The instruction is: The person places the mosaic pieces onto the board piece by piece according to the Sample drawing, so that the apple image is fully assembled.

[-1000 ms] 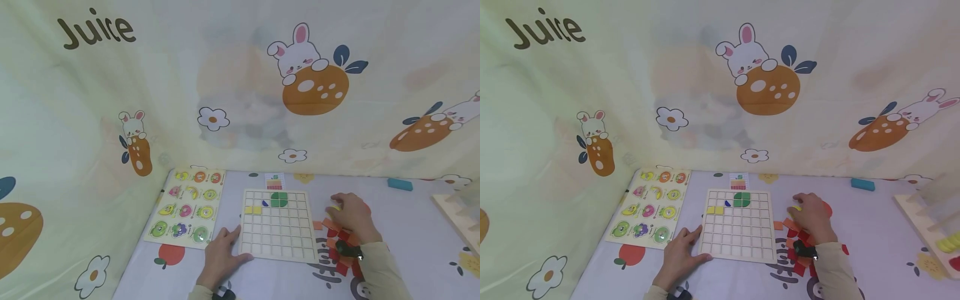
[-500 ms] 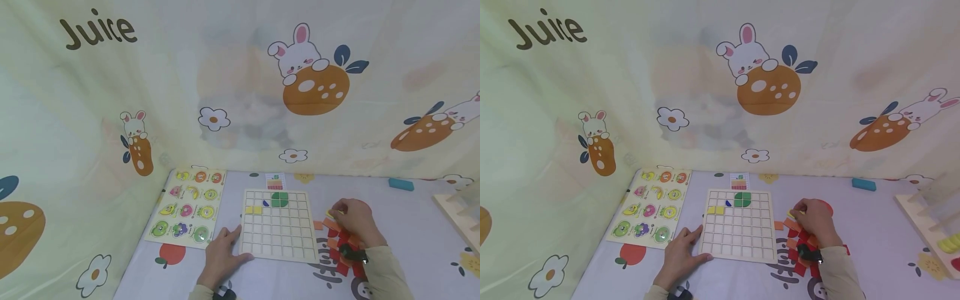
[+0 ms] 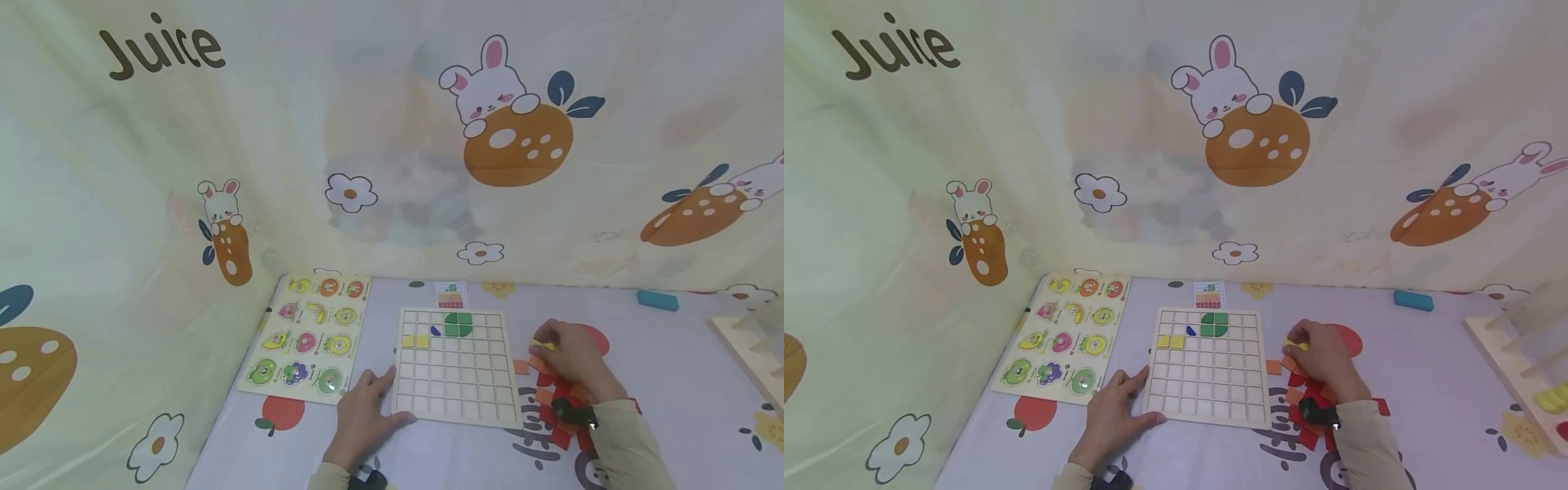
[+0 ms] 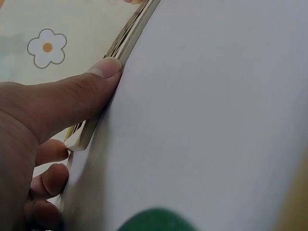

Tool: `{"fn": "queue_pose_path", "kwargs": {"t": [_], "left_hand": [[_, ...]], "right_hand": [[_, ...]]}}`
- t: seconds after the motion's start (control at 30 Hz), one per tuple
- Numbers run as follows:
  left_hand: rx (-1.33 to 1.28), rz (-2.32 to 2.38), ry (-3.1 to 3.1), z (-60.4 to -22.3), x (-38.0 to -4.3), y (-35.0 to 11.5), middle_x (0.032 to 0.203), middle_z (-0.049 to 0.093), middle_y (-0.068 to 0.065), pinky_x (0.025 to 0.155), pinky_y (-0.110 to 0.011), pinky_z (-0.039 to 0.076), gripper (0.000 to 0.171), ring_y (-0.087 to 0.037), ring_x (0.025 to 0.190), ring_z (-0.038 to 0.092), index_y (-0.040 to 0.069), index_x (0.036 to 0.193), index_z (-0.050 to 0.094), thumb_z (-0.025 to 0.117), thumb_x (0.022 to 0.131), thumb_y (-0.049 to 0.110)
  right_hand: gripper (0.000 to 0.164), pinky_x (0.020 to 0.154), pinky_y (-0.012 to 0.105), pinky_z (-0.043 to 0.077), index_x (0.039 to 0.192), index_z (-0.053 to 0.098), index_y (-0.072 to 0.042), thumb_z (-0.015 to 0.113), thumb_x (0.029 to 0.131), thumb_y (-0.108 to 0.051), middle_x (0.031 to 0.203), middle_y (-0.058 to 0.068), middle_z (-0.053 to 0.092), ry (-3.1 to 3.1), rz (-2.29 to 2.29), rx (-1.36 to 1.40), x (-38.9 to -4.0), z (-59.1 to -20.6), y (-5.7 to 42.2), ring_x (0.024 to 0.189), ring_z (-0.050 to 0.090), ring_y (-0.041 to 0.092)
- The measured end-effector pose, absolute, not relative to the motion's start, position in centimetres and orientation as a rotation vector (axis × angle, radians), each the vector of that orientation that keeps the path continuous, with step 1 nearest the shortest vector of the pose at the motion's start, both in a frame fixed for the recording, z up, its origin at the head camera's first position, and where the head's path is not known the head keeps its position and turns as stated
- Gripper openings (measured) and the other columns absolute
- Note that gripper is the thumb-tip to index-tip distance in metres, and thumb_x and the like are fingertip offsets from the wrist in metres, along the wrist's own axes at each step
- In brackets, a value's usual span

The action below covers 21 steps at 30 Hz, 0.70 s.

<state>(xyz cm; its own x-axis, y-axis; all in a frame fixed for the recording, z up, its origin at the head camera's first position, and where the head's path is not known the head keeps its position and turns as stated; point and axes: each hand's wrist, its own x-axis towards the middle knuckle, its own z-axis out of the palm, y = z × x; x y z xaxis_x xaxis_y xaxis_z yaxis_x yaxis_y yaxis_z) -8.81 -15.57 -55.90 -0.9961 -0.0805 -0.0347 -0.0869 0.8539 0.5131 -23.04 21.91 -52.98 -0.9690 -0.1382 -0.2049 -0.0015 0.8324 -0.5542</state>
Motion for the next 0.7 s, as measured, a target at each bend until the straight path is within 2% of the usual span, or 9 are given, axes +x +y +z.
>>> {"fn": "queue_pose_path", "kwargs": {"t": [0.1, 0.2, 0.3, 0.43, 0.7], "left_hand": [[-0.136, 0.825, 3.017, -56.0, -8.9, -15.6, 0.09, 0.043, 0.009, 0.062, -0.022, 0.03, 0.097, -0.007, 0.074, 0.038, 0.028, 0.152, 0.059, 0.091, 0.069, 0.066], [-0.138, 0.818, 3.019, -56.1, -8.9, -15.6, 0.09, 0.043, 0.009, 0.062, -0.022, 0.031, 0.097, -0.007, 0.074, 0.038, 0.029, 0.152, 0.059, 0.091, 0.069, 0.066], [-0.142, 0.819, 3.019, -56.1, -8.9, -15.6, 0.09, 0.043, 0.009, 0.062, -0.022, 0.031, 0.097, -0.007, 0.074, 0.039, 0.029, 0.152, 0.059, 0.091, 0.068, 0.066], [-0.142, 0.827, 3.025, -56.0, -8.9, -15.7, 0.09, 0.043, 0.009, 0.062, -0.021, 0.031, 0.097, -0.007, 0.074, 0.039, 0.029, 0.152, 0.06, 0.092, 0.068, 0.065], [-0.131, 0.852, 3.018, -56.1, -8.9, -15.7, 0.09, 0.043, 0.009, 0.062, -0.022, 0.03, 0.097, -0.008, 0.074, 0.038, 0.027, 0.152, 0.06, 0.092, 0.068, 0.065]], "right_hand": [[0.035, 0.074, 0.038, 0.054, 0.122, 0.058, -0.003, 0.074, 0.099, -0.024, 0.107, 0.018, 0.067, 2.792, -0.902, -0.14, -23.0, -53.1, 21.4, 0.092, 0.061, 0.029], [0.031, 0.075, 0.037, 0.051, 0.125, 0.054, -0.005, 0.067, 0.104, -0.024, 0.11, 0.017, 0.066, 2.818, -0.976, -0.161, -22.9, -53.0, 20.8, 0.093, 0.06, 0.028], [0.03, 0.072, 0.035, 0.051, 0.129, 0.054, -0.008, 0.064, 0.107, -0.025, 0.112, 0.017, 0.069, 2.846, -1.074, -0.188, -22.8, -52.9, 19.5, 0.087, 0.062, 0.025], [0.03, 0.065, 0.029, 0.05, 0.131, 0.058, -0.011, 0.064, 0.107, -0.028, 0.105, 0.012, 0.073, 2.865, -1.183, -0.259, -22.7, -53.4, 17.2, 0.08, 0.064, 0.02], [0.023, 0.07, 0.026, 0.048, 0.125, 0.069, -0.017, 0.069, 0.104, -0.028, 0.093, 0.003, 0.07, 2.841, -1.247, -0.351, -22.1, -54.1, 12.1, 0.08, 0.06, 0.017]]}}
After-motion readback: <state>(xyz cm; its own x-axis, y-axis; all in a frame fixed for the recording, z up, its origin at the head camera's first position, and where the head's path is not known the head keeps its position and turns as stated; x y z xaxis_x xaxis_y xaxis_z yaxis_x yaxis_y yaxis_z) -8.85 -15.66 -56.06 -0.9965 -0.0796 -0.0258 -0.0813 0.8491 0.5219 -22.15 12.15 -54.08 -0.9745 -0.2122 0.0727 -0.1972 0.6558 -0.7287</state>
